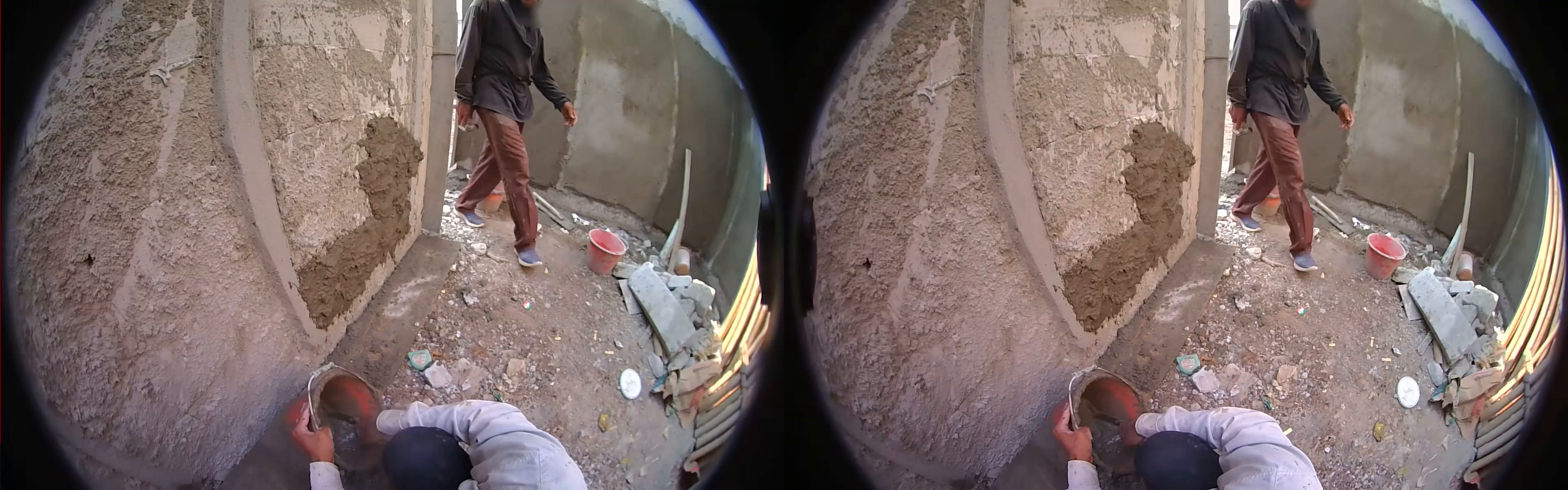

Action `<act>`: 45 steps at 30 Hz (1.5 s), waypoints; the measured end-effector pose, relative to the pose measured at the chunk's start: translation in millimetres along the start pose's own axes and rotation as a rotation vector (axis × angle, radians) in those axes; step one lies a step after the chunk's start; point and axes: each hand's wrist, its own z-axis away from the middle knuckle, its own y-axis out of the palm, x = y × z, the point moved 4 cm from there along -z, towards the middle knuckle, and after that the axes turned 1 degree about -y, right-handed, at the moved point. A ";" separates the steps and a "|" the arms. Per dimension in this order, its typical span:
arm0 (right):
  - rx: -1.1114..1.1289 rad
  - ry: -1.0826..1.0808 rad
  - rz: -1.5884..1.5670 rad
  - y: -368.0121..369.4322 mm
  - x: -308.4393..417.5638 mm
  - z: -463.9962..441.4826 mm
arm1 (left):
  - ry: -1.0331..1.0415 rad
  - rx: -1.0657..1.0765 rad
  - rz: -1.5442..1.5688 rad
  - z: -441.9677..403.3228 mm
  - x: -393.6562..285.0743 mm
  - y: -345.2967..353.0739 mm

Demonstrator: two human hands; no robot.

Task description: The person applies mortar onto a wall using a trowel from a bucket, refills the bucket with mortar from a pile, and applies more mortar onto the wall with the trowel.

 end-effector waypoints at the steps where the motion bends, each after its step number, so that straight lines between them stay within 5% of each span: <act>1: 0.083 -0.040 -0.134 7.0 0.8 3.8 | 0.030 0.002 -0.022 3.9 -8.5 0.2; 8: 0.423 -0.297 -0.691 46.4 11.7 4.2 | 0.049 -0.012 0.098 9.9 -30.9 -7.8; 11: 0.425 -0.212 -1.164 57.0 31.9 19.4 | -0.034 -0.006 0.213 5.1 -15.6 -26.9; 15: 0.300 -0.155 -1.415 39.1 54.3 47.4 | -0.129 -0.058 0.330 5.6 -48.1 -38.6; 18: 0.373 -0.316 -1.585 21.3 45.5 58.4 | -0.188 -0.129 0.216 -1.1 -14.5 -59.6; 21: 0.215 -0.312 -1.801 6.0 38.8 85.8 | -0.242 -0.198 0.224 -4.1 -4.8 -67.2; 32: -1.267 -0.917 -1.201 -119.2 84.9 120.6 | -0.319 -0.309 0.069 -10.3 -2.1 -80.9; 37: -2.110 -0.261 -0.888 -211.4 82.7 58.4 | -0.292 -0.329 0.077 -9.5 15.5 -93.1; 41: -1.752 -0.068 -1.110 -272.9 75.1 -36.4 | -0.264 -0.328 0.073 -7.9 13.6 -89.6; 45: -1.560 -0.376 -0.899 -239.5 146.8 -15.4 | -0.277 -0.280 0.088 -7.8 9.6 -89.3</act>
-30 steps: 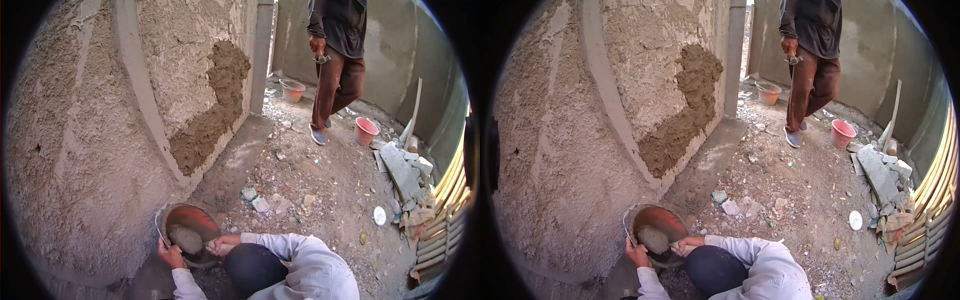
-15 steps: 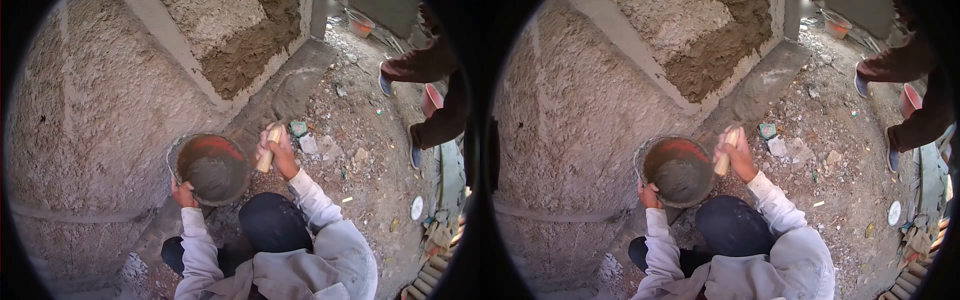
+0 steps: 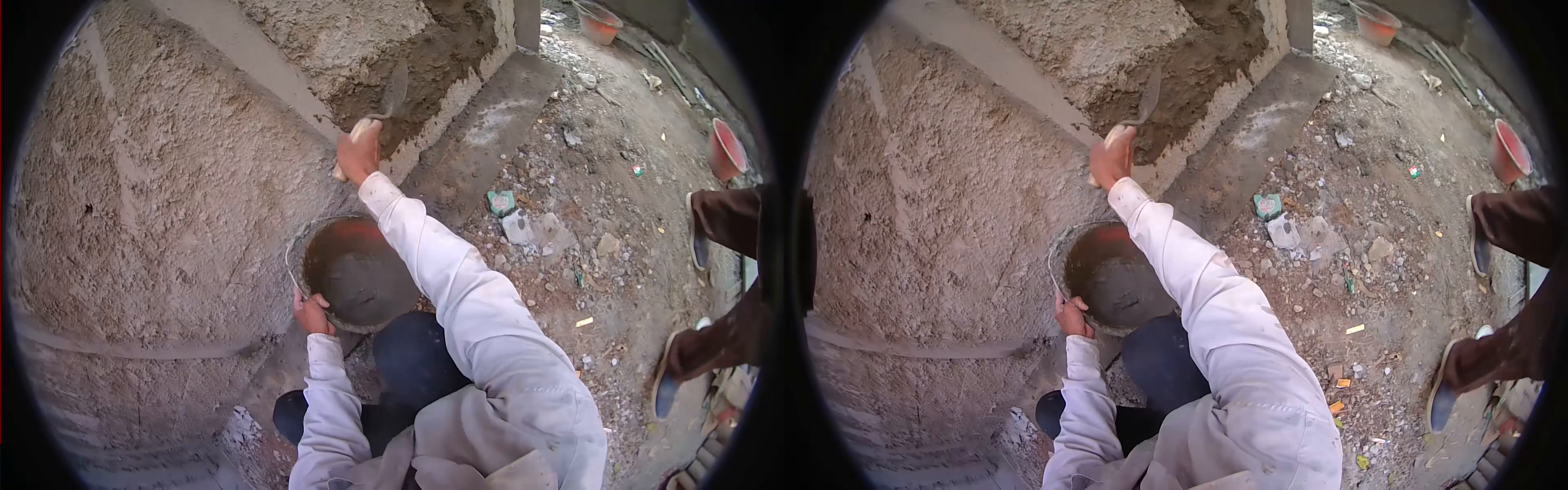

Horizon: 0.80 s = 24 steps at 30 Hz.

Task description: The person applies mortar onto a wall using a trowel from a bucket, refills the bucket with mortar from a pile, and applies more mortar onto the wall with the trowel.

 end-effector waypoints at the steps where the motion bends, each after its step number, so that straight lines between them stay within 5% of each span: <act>1: 0.065 -0.019 0.045 -7.8 13.1 19.0 | -0.003 0.032 -0.004 -3.9 -2.1 3.5; 3: 0.227 -0.012 0.062 -32.1 6.0 55.3 | -0.009 0.001 0.051 -11.3 2.0 5.1; 6: 0.669 0.333 -0.078 -99.6 9.1 115.7 | -0.027 0.079 0.053 -18.6 0.9 7.3; 10: 1.126 0.755 0.275 -160.2 -34.7 158.7 | -0.065 0.151 0.042 -14.1 -12.6 25.4; 12: 1.183 0.541 0.763 -160.0 -75.3 153.0 | 0.000 0.205 -0.018 -8.1 -15.4 39.2; 14: 1.062 -0.132 1.325 -143.7 -102.0 147.4 | 0.003 0.345 -0.043 7.0 -22.9 50.0; 16: 1.216 -0.033 1.364 -103.9 -68.7 168.8 | 0.032 0.465 -0.070 18.2 -30.5 60.4; 18: 1.271 -0.433 1.414 -96.3 -115.2 205.0 | 0.008 0.472 -0.060 22.7 -31.9 60.4; 19: 1.189 -0.314 1.336 -97.5 -110.5 219.7 | 0.000 0.472 -0.056 24.0 -31.5 59.0; 23: 1.626 -0.874 1.410 -151.2 -142.8 238.6 | 0.002 0.443 -0.028 21.1 -33.7 44.4; 24: 1.595 -0.726 1.383 -153.3 -135.1 233.2 | 0.004 0.448 -0.033 24.0 -31.8 44.3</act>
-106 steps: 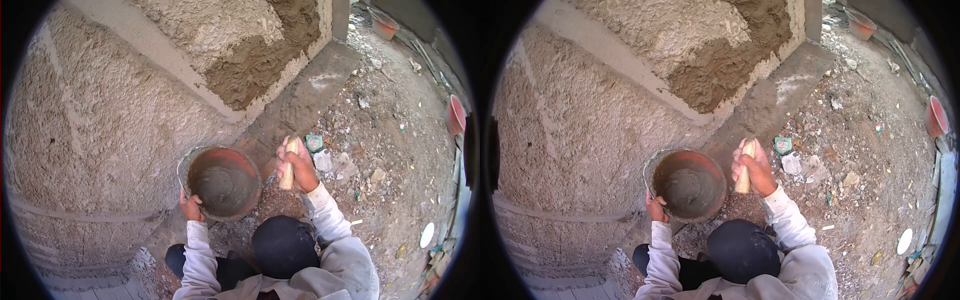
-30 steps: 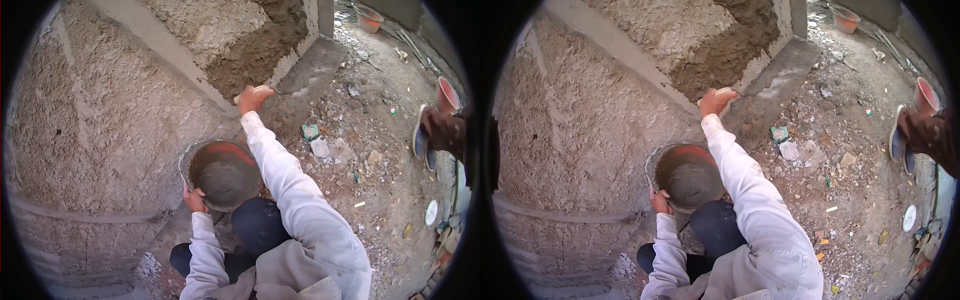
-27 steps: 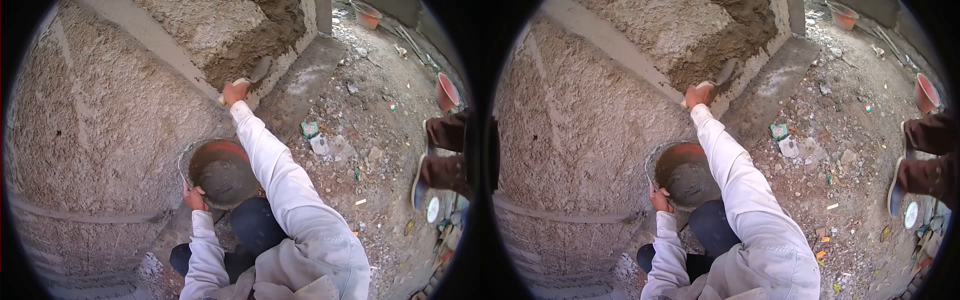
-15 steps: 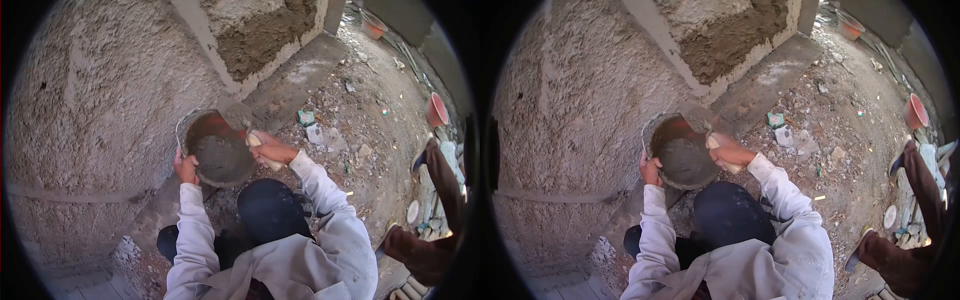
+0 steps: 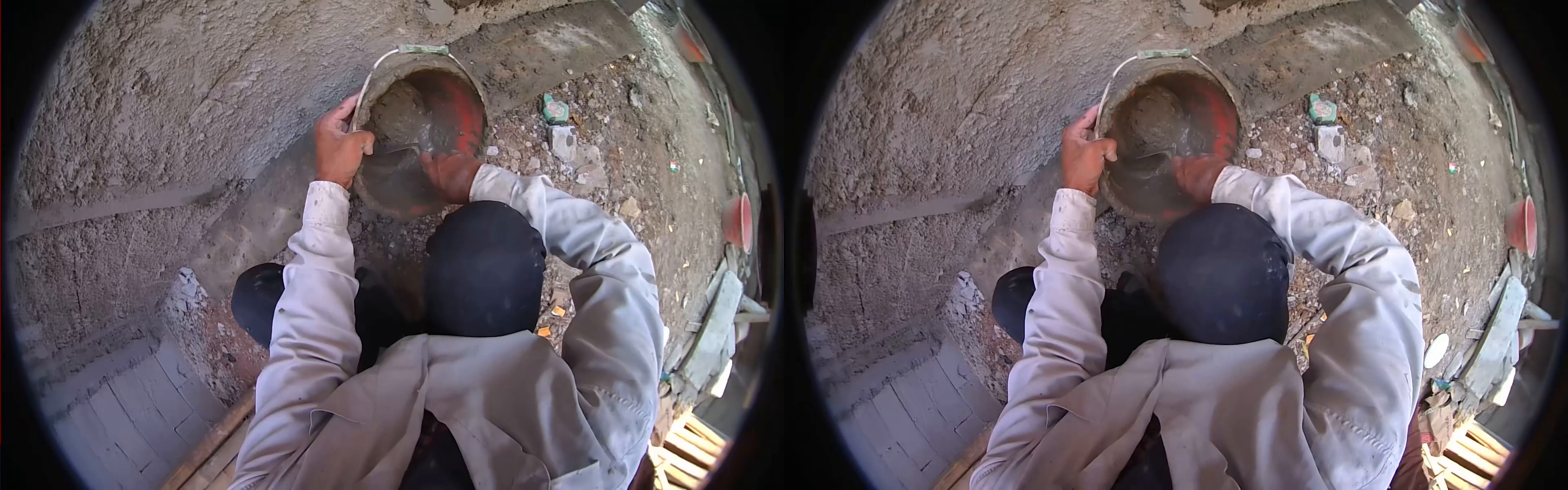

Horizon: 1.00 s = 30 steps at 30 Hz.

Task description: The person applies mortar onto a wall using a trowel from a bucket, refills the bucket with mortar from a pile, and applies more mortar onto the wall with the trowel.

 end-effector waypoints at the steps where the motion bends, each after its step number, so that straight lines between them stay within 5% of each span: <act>1: 0.005 0.071 -0.114 -19.5 -3.3 4.7 | 0.003 0.006 -0.008 1.7 1.9 2.1; 5: -0.233 0.345 -0.156 -24.5 -31.8 2.5 | 0.067 0.047 -0.076 10.2 7.2 18.2; 9: 0.156 0.200 -0.177 29.2 -19.2 21.3 | 0.040 0.044 0.011 16.0 -5.1 31.4; 13: -0.198 0.437 -0.431 30.5 -28.2 46.0 | 0.077 0.091 -0.076 18.4 2.4 36.1; 16: -0.128 0.495 -0.611 41.9 -52.9 40.2 | 0.124 0.127 -0.163 26.2 2.9 46.7; 20: 0.304 0.403 -1.883 81.7 -30.7 22.1 | 0.186 0.088 -0.135 31.6 1.3 58.0; 24: 0.434 0.199 -2.360 28.2 5.4 24.6 | 0.165 -0.008 -0.089 25.6 13.5 42.4; 30: 0.417 0.034 -2.547 -18.8 16.1 21.7 | 0.042 -0.206 0.106 16.4 10.2 1.1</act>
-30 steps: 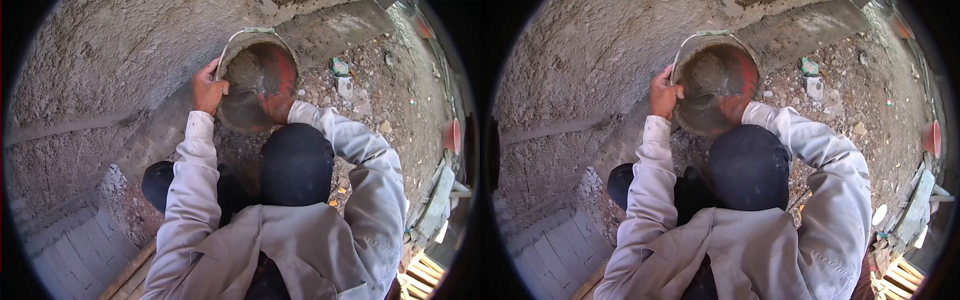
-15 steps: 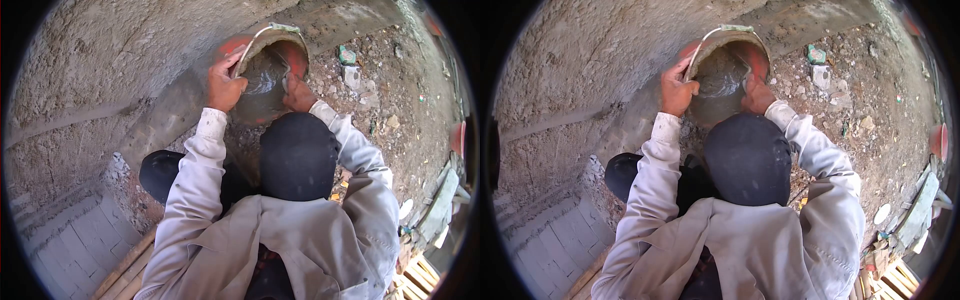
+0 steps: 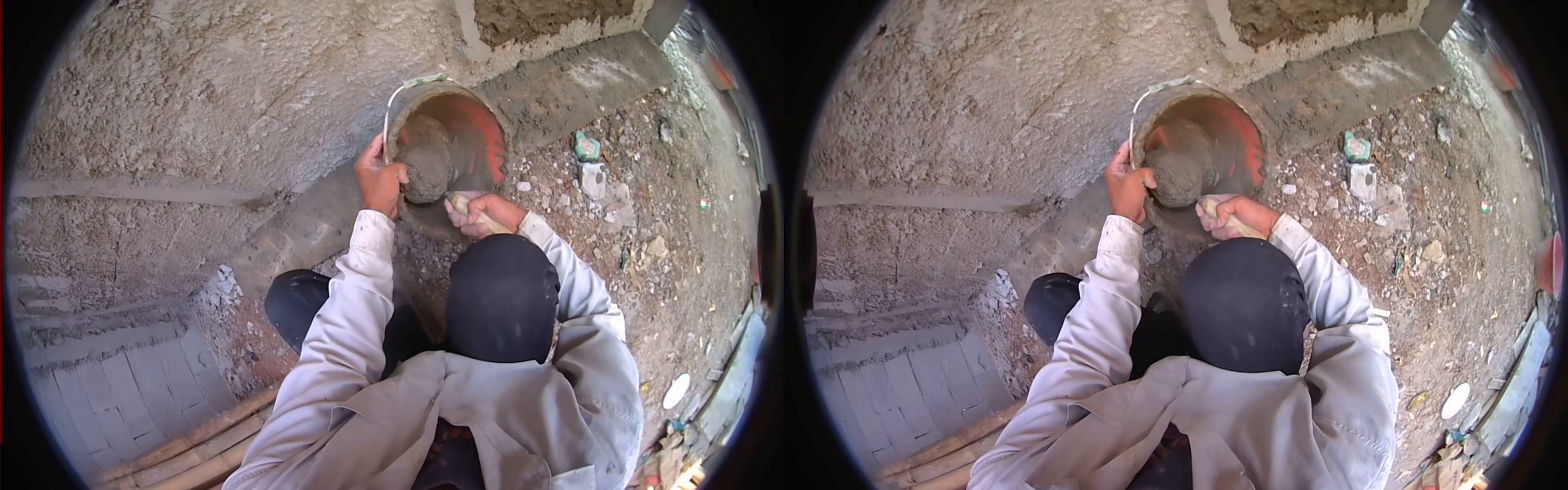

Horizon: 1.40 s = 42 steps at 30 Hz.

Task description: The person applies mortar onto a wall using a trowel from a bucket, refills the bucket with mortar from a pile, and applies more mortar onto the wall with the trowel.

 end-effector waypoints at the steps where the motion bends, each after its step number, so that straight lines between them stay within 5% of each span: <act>1: 0.010 -0.025 -0.004 10.7 6.3 5.3 | -0.026 -0.014 0.022 -1.8 -2.9 -5.4; 10: -0.036 -0.421 0.145 97.9 79.8 76.1 | 0.010 -0.194 0.189 -14.8 -3.3 -36.5; 17: -0.084 -1.275 0.263 218.6 116.9 99.6 | 0.018 -0.250 0.204 -5.9 -0.4 -51.8; 21: -0.466 -1.793 0.432 245.6 165.8 79.5 | 0.015 -0.304 0.204 -1.1 6.9 -61.7; 24: -1.156 -2.112 0.551 209.4 222.5 52.6 | -0.002 -0.344 0.208 -0.3 13.5 -64.7; 27: -1.447 -1.892 0.312 191.9 266.2 13.5 | 0.021 -0.281 0.216 0.9 5.5 -58.7; 31: -1.275 -1.423 0.721 207.1 280.1 -51.3 | 0.026 -0.224 0.172 -8.2 17.7 -69.1; 33: -1.111 -1.618 0.872 239.1 249.1 -65.3 | 0.010 -0.183 0.219 -8.6 17.5 -68.5; 35: -1.070 -1.566 0.898 247.6 229.1 -66.5 | -0.014 -0.250 0.176 -12.1 22.3 -76.3; 40: -0.941 -1.167 1.120 212.1 138.3 -7.6 | -0.061 -0.355 0.069 -4.3 -0.1 -59.2; 41: -0.875 -1.012 1.193 192.0 123.9 8.2 | -0.066 -0.208 0.169 -11.3 7.6 -61.0; 42: -0.810 -0.853 1.245 170.0 108.7 25.7 | -0.099 -0.278 0.101 -7.5 -0.9 -54.4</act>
